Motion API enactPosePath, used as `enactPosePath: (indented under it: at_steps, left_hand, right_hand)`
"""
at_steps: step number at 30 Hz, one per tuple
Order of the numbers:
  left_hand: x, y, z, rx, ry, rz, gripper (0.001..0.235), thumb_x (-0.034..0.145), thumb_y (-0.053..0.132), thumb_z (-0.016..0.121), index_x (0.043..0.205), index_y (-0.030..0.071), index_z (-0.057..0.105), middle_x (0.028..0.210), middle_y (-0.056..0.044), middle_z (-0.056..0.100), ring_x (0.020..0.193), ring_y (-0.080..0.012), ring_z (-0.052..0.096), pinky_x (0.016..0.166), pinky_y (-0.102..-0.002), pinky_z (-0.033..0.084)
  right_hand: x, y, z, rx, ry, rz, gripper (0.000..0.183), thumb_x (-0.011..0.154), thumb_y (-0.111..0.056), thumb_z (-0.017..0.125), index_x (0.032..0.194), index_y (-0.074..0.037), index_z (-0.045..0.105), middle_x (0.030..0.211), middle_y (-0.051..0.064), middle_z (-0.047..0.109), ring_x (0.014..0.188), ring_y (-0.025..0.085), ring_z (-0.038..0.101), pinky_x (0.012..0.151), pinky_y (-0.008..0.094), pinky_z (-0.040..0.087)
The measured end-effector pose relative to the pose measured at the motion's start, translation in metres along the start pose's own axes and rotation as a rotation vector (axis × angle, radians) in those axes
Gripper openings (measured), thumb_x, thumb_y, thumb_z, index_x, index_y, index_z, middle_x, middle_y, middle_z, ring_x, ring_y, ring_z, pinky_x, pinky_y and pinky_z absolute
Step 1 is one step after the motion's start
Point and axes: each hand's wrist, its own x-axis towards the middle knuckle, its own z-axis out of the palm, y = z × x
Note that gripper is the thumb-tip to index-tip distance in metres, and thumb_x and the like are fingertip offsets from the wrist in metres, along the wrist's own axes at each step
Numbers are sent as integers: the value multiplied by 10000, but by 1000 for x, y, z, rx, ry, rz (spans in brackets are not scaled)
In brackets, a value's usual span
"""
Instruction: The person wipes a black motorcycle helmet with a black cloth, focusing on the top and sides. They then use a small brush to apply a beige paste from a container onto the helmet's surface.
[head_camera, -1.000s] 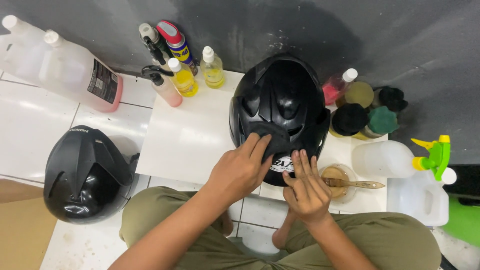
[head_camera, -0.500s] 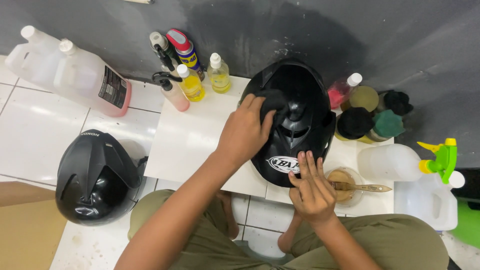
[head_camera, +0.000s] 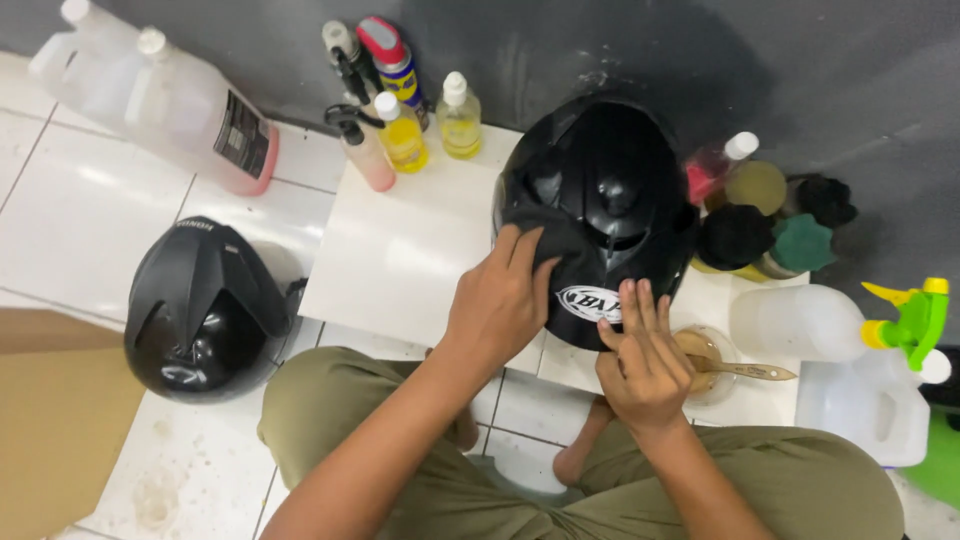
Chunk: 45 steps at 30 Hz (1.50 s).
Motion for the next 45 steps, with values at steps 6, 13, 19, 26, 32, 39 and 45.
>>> enactPosePath:
  at_steps: [6, 13, 19, 26, 32, 39, 45]
  left_hand:
    - [43, -31, 7, -20, 7, -158, 292, 981, 169, 573, 1088, -92, 644, 897, -154, 585, 677, -308, 700, 563, -384, 592]
    - [19, -31, 1, -259, 8, -79, 277, 989, 185, 549, 1206, 17, 587, 1093, -108, 584, 934, -319, 649, 698, -417, 556]
    - [18, -37, 8, -182, 73, -44, 256, 982, 155, 569, 1173, -13, 589, 1039, -117, 577, 816, -322, 638, 592, -400, 544]
    - [42, -74, 20, -272, -24, -458, 294, 977, 282, 538, 998, 5, 633, 942, -147, 623, 883, -324, 602, 794, -429, 473]
    - [28, -52, 7, -350, 61, -242, 242, 979, 222, 543, 1010, 0, 633, 897, -110, 582, 837, -268, 591, 753, -372, 481]
    - [36, -69, 15, -369, 82, -161, 227, 1000, 215, 527, 1022, 8, 617, 893, -109, 555, 835, -259, 576, 737, -361, 468]
    - [28, -103, 39, -375, 59, -491, 285, 997, 248, 600, 939, -20, 679, 754, -176, 613, 748, -313, 655, 634, -414, 528]
  right_hand:
    - [-8, 1, 11, -19, 102, 44, 142, 857, 103, 643, 781, 0, 705, 1181, 270, 705, 1083, 408, 681, 979, 501, 502]
    - [-7, -3, 2, -39, 16, -21, 264, 841, 194, 446, 750, 21, 625, 1174, 329, 644, 1112, 468, 657, 971, 557, 552]
    - [-4, -4, 0, 16, 0, 26, 242, 768, 224, 496, 766, 23, 631, 1204, 306, 637, 1148, 455, 640, 979, 558, 552]
    - [-3, -3, 2, 6, 8, 29, 232, 812, 213, 539, 800, 10, 651, 1220, 289, 632, 1145, 437, 647, 987, 537, 552]
    - [-1, -3, 2, -7, 19, 30, 227, 847, 203, 557, 766, 4, 632, 1198, 296, 640, 1131, 430, 654, 977, 536, 557]
    - [-3, -4, 3, 10, 0, 37, 254, 804, 220, 521, 786, -4, 639, 1195, 297, 641, 1142, 436, 647, 992, 535, 546]
    - [1, -2, 11, 8, 116, 43, 151, 813, 74, 634, 749, -36, 714, 1162, 239, 703, 1081, 379, 679, 958, 507, 506]
